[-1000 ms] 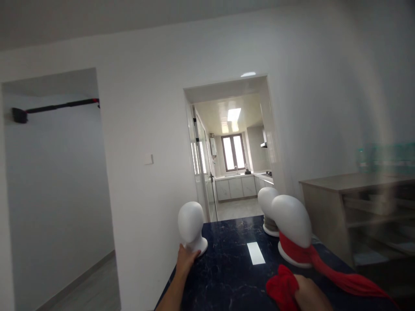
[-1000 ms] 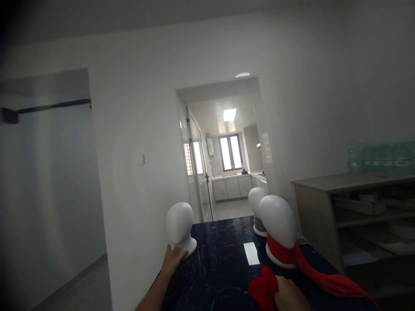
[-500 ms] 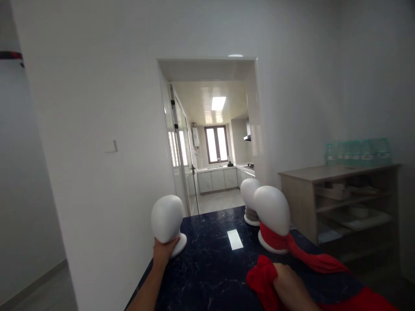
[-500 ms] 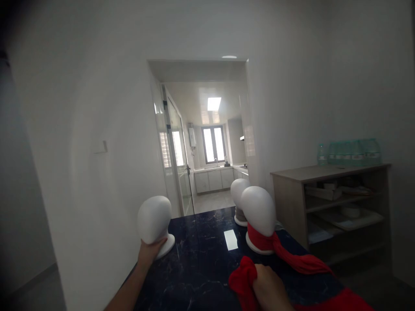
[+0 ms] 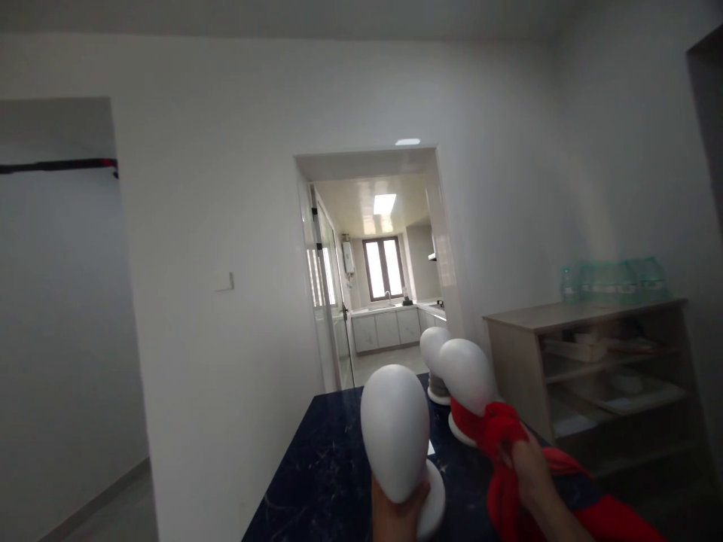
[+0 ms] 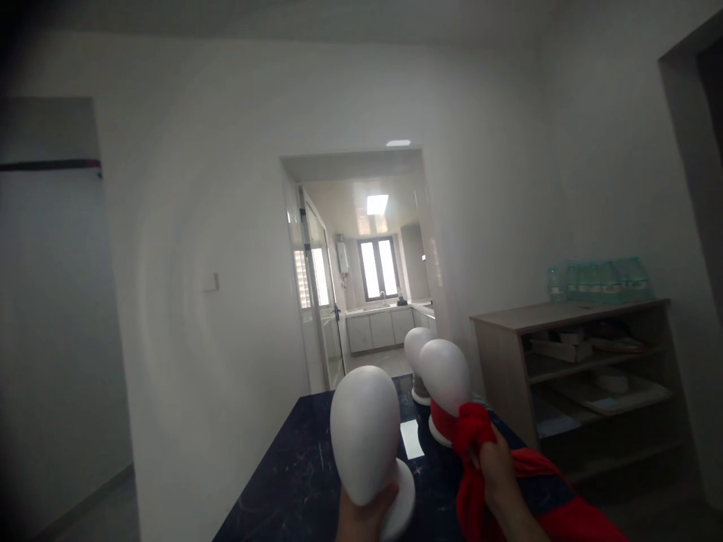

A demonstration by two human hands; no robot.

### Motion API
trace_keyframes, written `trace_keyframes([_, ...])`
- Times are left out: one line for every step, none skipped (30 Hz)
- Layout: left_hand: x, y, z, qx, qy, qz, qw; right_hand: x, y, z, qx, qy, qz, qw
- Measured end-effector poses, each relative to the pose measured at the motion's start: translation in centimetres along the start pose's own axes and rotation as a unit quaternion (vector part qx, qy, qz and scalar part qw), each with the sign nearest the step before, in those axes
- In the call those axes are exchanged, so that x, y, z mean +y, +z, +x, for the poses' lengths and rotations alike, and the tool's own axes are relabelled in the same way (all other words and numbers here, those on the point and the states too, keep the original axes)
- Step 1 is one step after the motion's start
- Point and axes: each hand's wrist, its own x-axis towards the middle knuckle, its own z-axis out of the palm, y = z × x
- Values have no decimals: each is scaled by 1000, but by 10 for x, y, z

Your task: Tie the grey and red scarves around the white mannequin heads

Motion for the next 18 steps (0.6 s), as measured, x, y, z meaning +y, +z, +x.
trace_keyframes([-1, 3, -8, 11, 2, 1, 1000, -12, 0, -3, -3, -7, 3, 1000])
trace_keyframes([-2, 6, -14, 21, 6, 3, 1000, -24, 1, -7, -8, -6, -2, 1000])
trace_keyframes([-2, 7, -18, 31, 12, 7, 999, -36, 1, -10, -17, -5, -13, 1000])
trace_keyframes([-1, 8, -22, 41, 19, 15, 999, -47, 1, -13, -27, -3, -27, 999])
trace_keyframes([0, 8, -25, 51, 26, 26, 998, -56, 0, -16, -35, -2, -42, 999])
trace_keyframes([2, 8, -27, 60, 35, 38, 997, -64, 0, -19, -40, 0, -56, 998])
trace_keyframes([3, 7, -29, 64, 43, 50, 996, -70, -2, -22, -48, 2, -69, 996])
trace_keyframes([4, 6, -30, 63, 48, 60, 995, -75, -3, -24, -61, 6, -84, 995])
trace_keyframes([6, 6, -31, 57, 51, 67, 995, -79, -5, -26, -81, 11, -99, 992])
trace_keyframes([7, 5, -31, 47, 50, 72, 995, -81, -7, -28, -101, 17, -114, 988])
trace_keyframes([8, 5, -31, 37, 47, 78, 995, -83, -9, -30, -120, 22, -132, 984])
trace_keyframes([9, 4, -31, 30, 43, 88, 995, -85, -12, -32, -134, 27, -150, 979])
trace_keyframes([10, 3, -30, 25, 39, 102, 994, -87, -15, -34, -146, 31, -168, 975])
trace_keyframes([12, 1, -30, 23, 33, 119, 992, -90, -19, -36, -154, 34, -184, 970])
trace_keyframes([14, -2, -30, 21, 26, 141, 989, -94, -23, -37, -166, 42, -203, 964])
trace_keyframes([16, -7, -31, 21, 14, 164, 986, -98, -27, -39, -183, 51, -224, 956])
trace_keyframes([18, -14, -33, 20, -3, 186, 982, -103, -31, -41, -205, 58, -243, 946])
trace_keyframes([19, -24, -37, 18, -22, 202, 979, -108, -35, -44, -227, 62, -261, 936])
